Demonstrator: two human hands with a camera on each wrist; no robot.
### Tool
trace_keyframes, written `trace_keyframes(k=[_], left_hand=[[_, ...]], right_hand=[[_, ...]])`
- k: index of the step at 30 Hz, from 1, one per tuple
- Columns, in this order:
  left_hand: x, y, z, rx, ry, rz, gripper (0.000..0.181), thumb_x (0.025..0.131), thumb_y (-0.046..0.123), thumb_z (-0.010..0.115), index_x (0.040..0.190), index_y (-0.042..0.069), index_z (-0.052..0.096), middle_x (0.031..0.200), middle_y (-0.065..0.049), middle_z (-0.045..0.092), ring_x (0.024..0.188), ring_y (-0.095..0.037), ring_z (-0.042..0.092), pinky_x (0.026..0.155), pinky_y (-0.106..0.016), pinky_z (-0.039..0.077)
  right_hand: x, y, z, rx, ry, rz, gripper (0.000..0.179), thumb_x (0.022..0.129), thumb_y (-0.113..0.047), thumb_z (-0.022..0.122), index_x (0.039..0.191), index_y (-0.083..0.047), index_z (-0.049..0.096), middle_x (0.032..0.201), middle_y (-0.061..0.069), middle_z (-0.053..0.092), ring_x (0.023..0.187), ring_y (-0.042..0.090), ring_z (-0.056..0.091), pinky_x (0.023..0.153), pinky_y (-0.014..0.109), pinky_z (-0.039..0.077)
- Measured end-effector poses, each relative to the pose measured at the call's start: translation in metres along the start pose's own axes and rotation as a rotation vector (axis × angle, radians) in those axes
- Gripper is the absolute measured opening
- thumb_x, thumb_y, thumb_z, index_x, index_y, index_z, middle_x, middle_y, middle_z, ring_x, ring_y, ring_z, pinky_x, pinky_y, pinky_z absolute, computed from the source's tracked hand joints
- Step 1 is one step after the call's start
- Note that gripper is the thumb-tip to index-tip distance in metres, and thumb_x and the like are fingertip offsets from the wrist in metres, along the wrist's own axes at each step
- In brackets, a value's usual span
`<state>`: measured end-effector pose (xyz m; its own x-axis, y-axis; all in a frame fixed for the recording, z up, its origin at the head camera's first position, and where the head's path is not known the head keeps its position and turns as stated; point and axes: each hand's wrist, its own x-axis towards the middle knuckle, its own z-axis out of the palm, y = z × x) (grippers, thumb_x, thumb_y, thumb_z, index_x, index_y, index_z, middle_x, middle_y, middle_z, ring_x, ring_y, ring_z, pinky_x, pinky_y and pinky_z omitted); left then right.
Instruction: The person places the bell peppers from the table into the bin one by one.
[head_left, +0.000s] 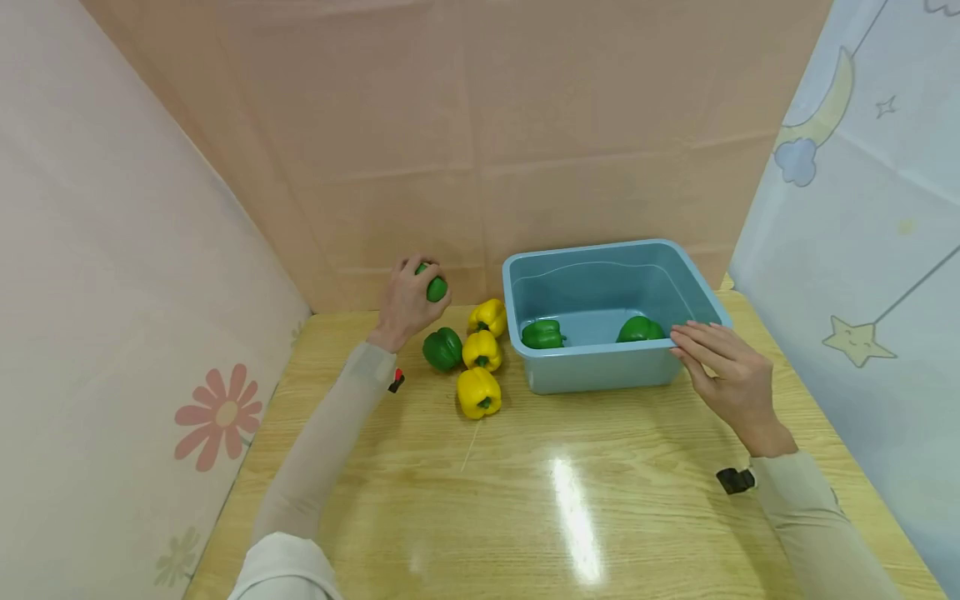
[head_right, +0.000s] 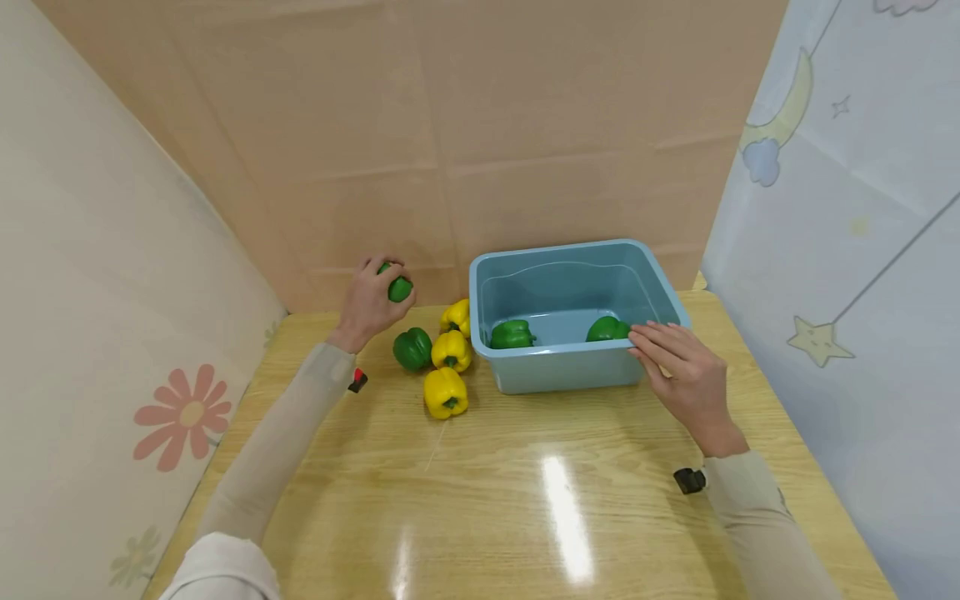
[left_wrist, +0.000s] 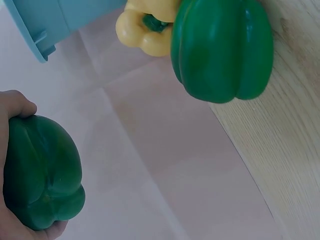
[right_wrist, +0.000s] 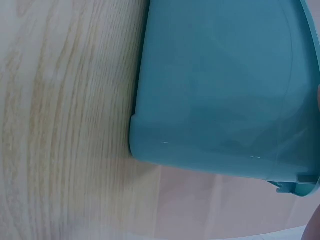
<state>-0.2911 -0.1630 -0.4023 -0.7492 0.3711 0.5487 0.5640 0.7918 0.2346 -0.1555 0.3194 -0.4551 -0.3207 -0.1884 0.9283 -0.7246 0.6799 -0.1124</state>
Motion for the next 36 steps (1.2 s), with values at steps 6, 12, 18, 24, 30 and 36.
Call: trace_keyframes(k=[6,12,18,24,30,36], left_hand=[[0.001,0.005,0.001,0.004,0.006,0.004,0.019,0.09,0.017,0.082,0.106,0.008,0.074,0.127,-0.015,0.065,0.112,-0.041,0.059,0.09,-0.05,0.061],[0.006,0.011,0.005,0.006,0.016,0.018,0.017,0.093,0.02,0.079,0.105,0.01,0.074,0.126,-0.014,0.065,0.112,-0.04,0.059,0.088,-0.048,0.061],[0.008,0.016,0.006,-0.01,0.031,0.023,0.018,0.093,0.021,0.08,0.105,0.009,0.074,0.127,-0.014,0.064,0.113,-0.043,0.06,0.088,-0.048,0.062],[0.009,0.021,0.005,-0.019,0.038,0.016,0.018,0.093,0.021,0.08,0.105,0.01,0.074,0.128,-0.014,0.064,0.114,-0.04,0.058,0.088,-0.047,0.061],[0.015,0.031,0.008,-0.031,0.054,0.038,0.017,0.093,0.021,0.08,0.105,0.011,0.075,0.127,-0.013,0.065,0.113,-0.041,0.059,0.085,-0.046,0.062],[0.021,0.041,0.009,-0.054,0.072,0.047,0.016,0.092,0.019,0.081,0.104,0.011,0.075,0.126,-0.013,0.065,0.114,-0.04,0.058,0.086,-0.046,0.061]], right_hand=[[0.0,0.0,-0.001,-0.058,-0.037,-0.026,0.038,0.105,-0.034,0.068,0.109,0.001,0.083,0.107,0.019,0.081,0.091,0.049,0.076,0.116,0.033,0.05],[0.002,-0.005,0.003,-0.045,0.074,-0.046,0.035,0.102,-0.029,0.074,0.101,0.004,0.083,0.098,0.024,0.08,0.089,0.051,0.074,0.111,0.037,0.054],[0.003,-0.009,0.009,-0.061,0.183,-0.045,0.032,0.099,-0.027,0.078,0.093,0.004,0.084,0.092,0.024,0.079,0.082,0.051,0.071,0.108,0.03,0.054],[0.0,-0.009,0.012,-0.063,0.212,-0.03,0.032,0.098,-0.027,0.079,0.09,0.003,0.084,0.09,0.023,0.079,0.078,0.049,0.069,0.106,0.024,0.053],[-0.002,-0.009,0.014,-0.047,0.266,0.003,0.032,0.097,-0.028,0.081,0.089,0.003,0.084,0.088,0.024,0.079,0.077,0.051,0.068,0.104,0.026,0.055],[0.001,-0.011,0.017,-0.019,0.275,0.02,0.033,0.096,-0.028,0.082,0.088,0.003,0.084,0.086,0.025,0.078,0.076,0.052,0.068,0.102,0.027,0.057]])
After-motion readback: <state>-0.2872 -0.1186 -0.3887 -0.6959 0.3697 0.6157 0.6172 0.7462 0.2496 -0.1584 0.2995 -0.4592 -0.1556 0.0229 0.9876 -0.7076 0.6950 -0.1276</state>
